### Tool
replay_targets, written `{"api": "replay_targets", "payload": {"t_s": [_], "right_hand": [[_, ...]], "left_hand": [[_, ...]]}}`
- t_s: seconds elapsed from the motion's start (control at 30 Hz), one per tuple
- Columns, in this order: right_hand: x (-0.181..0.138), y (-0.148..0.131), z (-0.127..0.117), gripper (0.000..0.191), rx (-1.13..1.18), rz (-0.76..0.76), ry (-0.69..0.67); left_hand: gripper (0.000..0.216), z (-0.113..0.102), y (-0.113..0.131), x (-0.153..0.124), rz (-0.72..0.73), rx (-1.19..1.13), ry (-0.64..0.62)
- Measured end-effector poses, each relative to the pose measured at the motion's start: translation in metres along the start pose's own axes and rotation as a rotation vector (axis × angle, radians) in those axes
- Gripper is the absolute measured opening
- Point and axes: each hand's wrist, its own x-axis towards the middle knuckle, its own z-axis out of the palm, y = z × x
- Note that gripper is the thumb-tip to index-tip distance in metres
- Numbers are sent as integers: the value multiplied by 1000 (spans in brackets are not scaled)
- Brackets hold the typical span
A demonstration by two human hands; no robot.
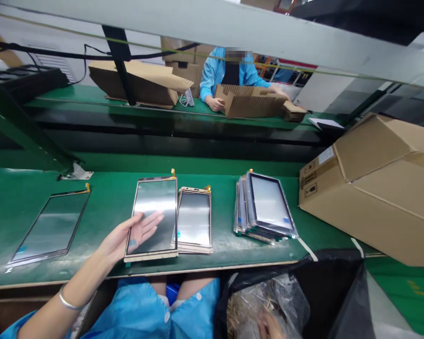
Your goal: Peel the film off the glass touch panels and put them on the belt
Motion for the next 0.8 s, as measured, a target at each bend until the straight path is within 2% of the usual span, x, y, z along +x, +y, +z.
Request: {"api": "replay_targets", "payload": {"t_s": [0.07, 0.13, 0.23, 0.33, 0.6, 0.7, 0.8], "right_hand": [[6, -19, 16, 37, 30, -48, 36], [16, -55, 32, 20, 162, -71, -24], [35, -112, 57, 14, 375, -117, -160], [42, -139, 74, 8, 436, -98, -152], [40, -134, 76, 14, 411, -99, -174], [42, -127, 74, 15, 363, -72, -143], [39, -114, 59, 14, 326, -14, -72]], "left_hand": [[54, 7, -7, -5, 4, -13, -48], [54, 15, -15, -11, 23, -4, -85], [55, 23, -26, -20, 50, 18, -72], [52, 25, -32, -28, 71, 34, -60], [39, 27, -39, -34, 128, 72, -121], [36, 40, -47, -29, 170, 116, -130], [38, 58, -66, -13, 225, 189, -142]]}}
